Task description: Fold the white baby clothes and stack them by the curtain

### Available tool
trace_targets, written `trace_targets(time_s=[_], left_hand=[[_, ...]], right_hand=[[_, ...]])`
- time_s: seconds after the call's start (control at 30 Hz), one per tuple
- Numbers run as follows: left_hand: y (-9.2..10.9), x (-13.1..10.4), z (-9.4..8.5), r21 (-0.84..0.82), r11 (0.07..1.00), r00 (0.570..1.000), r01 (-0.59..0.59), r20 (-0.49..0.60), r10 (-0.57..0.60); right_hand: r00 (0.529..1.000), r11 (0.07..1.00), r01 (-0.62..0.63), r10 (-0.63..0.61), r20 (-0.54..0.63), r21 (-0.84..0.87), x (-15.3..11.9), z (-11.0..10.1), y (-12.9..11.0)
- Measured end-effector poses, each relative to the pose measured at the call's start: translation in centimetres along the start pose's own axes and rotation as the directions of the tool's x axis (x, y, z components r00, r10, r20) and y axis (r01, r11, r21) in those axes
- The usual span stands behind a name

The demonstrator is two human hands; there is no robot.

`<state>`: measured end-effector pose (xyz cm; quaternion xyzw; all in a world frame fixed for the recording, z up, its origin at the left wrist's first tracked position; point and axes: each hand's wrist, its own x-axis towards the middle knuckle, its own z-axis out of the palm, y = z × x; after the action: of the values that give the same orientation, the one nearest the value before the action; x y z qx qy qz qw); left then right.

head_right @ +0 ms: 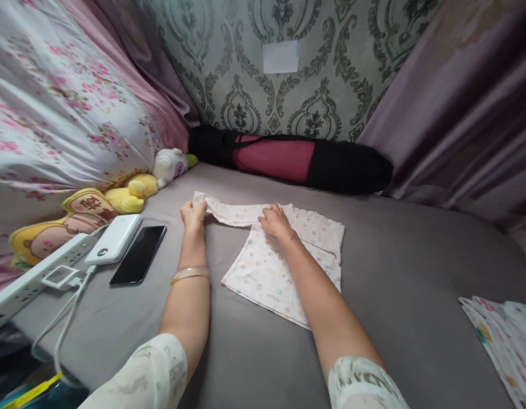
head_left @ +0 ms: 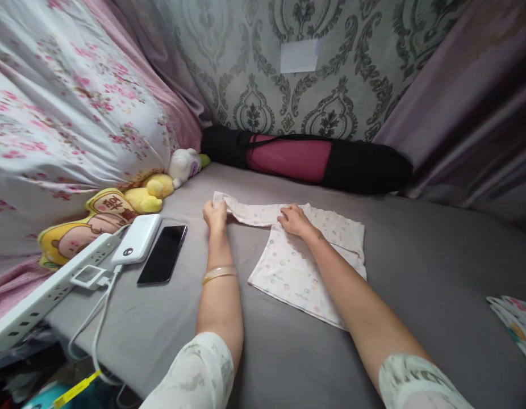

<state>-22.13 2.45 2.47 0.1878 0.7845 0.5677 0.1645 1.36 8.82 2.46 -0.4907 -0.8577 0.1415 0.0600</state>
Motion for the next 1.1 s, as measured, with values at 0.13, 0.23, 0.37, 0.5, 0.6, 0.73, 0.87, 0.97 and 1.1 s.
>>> trace_targets(time_s=[0.13, 0.23, 0.37, 0.5, 0.6, 0.73, 0.87, 0.97, 1.1], left_hand=[[2.0, 0.2, 0.2, -0.606, 0.728, 0.945, 0.320, 0.260, -0.199], [3.5, -0.6, 0.2, -0.735, 0.523, 0.889, 0.432, 0.444, -0.110], [4.8, -1.8, 0.5, -0.776, 0.456, 0.867, 0.436, 0.498, 0.019], [5.9, -2.9, 1.0, -0.807, 0.425, 0.856, 0.410, 0.501, 0.125], [6.8, -3.9, 1.5, -0.807, 0.435, 0.833, 0.399, 0.518, 0.195], [7.7, -5.6, 2.4, -0.791, 0.492, 0.818, 0.363, 0.524, 0.239], [7.8, -6.7, 3.2, -0.780, 0.525, 0.808, 0.341, 0.528, 0.260], [7.8, -7.2, 3.8, -0.766, 0.549, 0.806, 0.334, 0.534, 0.255], [7.8, -8.4, 5.2, -0.744, 0.603, 0.789, 0.289, 0.542, 0.291]], right_hand=[[0.991, 1.000, 0.005, -0.007, 0.132, 0.014, 0.2, -0.5, 0.5], [0.980, 1.000, 0.022, -0.024, 0.195, 0.012, 0.1, -1.2, 0.3], [0.970, 1.000, -0.015, 0.018, 0.242, -0.012, 0.3, -1.7, -0.3], [0.947, 0.997, -0.079, 0.082, 0.310, -0.022, 1.1, -2.0, -0.8], [0.926, 0.990, -0.134, 0.142, 0.348, -0.047, 1.7, -2.4, -1.5], [0.893, 0.978, -0.200, 0.209, 0.399, -0.066, 2.1, -3.2, -2.6], [0.897, 0.969, -0.247, 0.235, 0.376, -0.014, 2.4, -3.3, -2.4], [0.954, 0.960, -0.206, 0.154, 0.258, 0.189, 1.9, -3.1, -0.9], [0.964, 0.777, -0.207, 0.265, -0.011, 0.595, -0.6, -3.3, 1.3]])
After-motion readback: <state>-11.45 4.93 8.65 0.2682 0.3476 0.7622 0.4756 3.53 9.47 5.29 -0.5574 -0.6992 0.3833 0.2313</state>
